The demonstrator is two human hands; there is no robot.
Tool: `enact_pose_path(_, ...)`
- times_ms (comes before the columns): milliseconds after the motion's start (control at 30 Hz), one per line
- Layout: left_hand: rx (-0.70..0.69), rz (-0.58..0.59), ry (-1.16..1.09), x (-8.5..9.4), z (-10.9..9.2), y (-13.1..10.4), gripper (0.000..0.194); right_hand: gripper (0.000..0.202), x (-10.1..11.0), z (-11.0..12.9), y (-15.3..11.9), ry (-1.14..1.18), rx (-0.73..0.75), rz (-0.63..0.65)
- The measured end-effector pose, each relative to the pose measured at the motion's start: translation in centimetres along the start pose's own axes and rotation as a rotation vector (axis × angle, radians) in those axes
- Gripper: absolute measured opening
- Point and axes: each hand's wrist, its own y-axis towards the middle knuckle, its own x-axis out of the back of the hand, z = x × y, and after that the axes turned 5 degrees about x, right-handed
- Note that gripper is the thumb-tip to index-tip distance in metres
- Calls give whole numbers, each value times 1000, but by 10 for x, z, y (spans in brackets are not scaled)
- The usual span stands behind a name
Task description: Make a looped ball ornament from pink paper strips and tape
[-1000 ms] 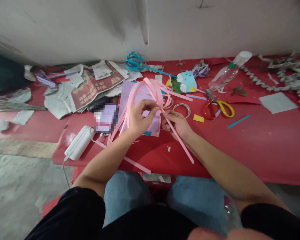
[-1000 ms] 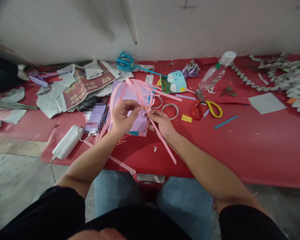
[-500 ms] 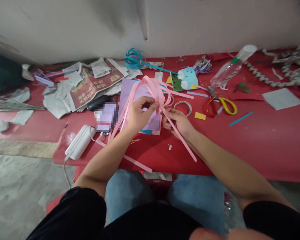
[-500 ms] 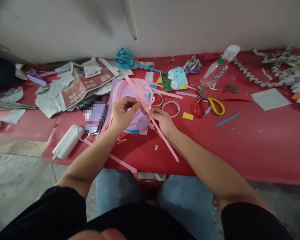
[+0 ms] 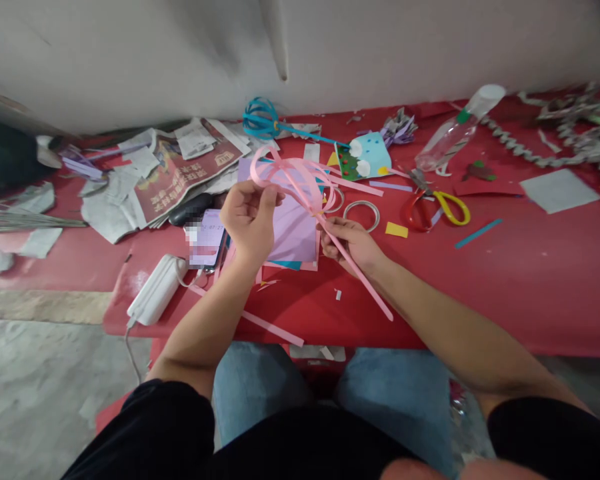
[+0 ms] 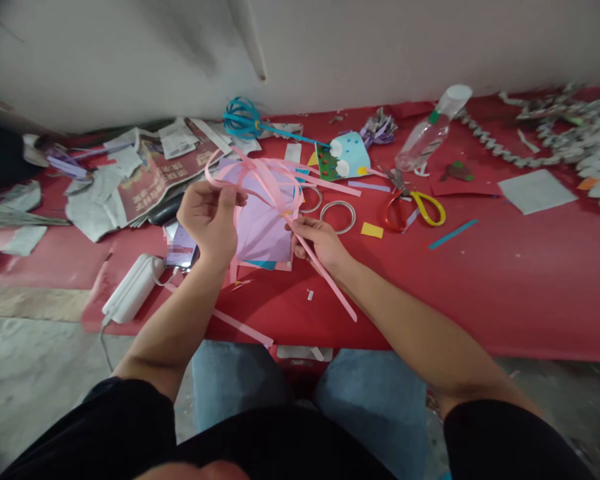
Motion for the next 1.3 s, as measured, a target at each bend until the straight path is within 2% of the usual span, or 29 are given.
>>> enact_pose_path(167, -67, -184, 15, 5, -1, 13, 16, 43, 0, 0, 0, -7, 7, 16)
enact_pose_path(233, -81, -222, 12, 6, 0, 15, 16, 42, 1, 0, 1, -10, 5, 21)
enact_pose_path(300, -55, -182, 17, 5, 1, 13, 16, 42, 1, -1, 1, -14, 0, 17)
enact_pose_path(567, 201, 195, 55, -4, 5, -23, 14, 42, -2, 1, 3, 6, -4, -1)
enact_pose_path(700, 267, 287, 164, -5, 8, -32, 15, 43, -2, 2, 3, 17, -4, -5)
enact_pose_path(900, 249, 296, 175, -5, 11, -32, 13, 41, 3, -4, 5, 12, 11, 22)
enact_pose_path(1100, 153, 243, 112, -5, 15, -35, 9, 41, 7, -10, 8, -14, 46, 68)
enact_pose_path(1300, 114, 224, 238, -6, 16, -36, 7, 44, 7, -12, 5, -64, 60, 69)
